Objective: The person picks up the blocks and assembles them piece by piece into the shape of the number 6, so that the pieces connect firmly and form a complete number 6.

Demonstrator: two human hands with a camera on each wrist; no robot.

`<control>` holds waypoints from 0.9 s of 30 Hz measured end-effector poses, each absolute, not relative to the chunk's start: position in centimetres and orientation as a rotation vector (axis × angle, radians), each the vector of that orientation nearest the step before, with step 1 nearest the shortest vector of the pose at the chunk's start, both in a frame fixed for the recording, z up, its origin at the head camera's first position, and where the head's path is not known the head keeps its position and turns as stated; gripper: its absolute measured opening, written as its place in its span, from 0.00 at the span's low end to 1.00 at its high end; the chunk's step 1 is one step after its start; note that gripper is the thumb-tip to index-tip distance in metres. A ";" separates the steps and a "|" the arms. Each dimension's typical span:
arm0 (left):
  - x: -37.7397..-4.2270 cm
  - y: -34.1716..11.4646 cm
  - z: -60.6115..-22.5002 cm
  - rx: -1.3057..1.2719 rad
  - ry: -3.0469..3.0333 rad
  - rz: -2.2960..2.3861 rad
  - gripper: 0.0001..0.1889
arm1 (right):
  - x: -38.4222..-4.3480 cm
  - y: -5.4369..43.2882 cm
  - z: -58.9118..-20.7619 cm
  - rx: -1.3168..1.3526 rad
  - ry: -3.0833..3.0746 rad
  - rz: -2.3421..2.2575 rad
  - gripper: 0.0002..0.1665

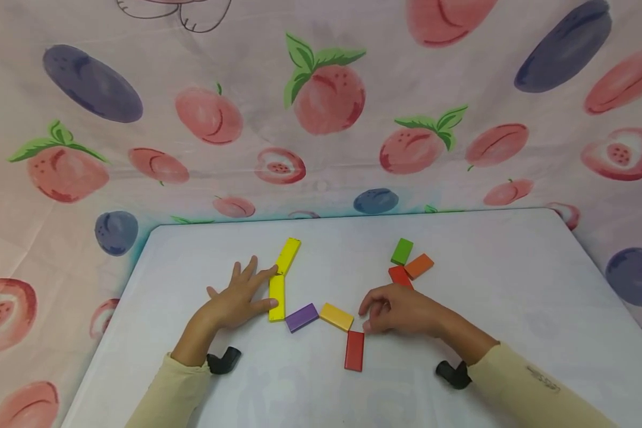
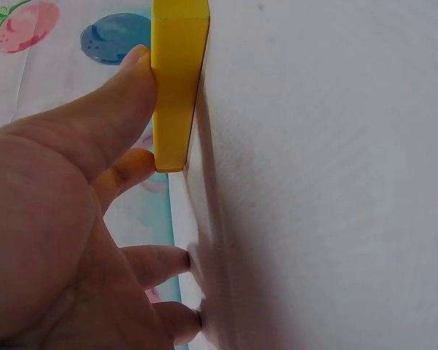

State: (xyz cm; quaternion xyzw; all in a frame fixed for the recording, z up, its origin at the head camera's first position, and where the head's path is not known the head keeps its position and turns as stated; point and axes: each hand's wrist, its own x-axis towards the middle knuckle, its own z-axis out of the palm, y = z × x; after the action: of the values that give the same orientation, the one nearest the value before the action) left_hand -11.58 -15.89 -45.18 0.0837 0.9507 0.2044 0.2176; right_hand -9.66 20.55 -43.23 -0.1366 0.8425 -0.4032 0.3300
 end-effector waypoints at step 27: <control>-11.5 -15.9 -45.0 0.226 2.624 0.584 0.39 | -12.6 27.4 -42.0 -0.072 2.517 -1.110 0.33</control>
State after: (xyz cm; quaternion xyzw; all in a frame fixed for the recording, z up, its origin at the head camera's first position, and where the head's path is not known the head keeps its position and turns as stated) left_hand -11.54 -15.87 -45.03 0.0817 0.9488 0.2111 0.2203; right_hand -12.59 27.41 -41.96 -0.0256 0.8974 -0.3956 0.1935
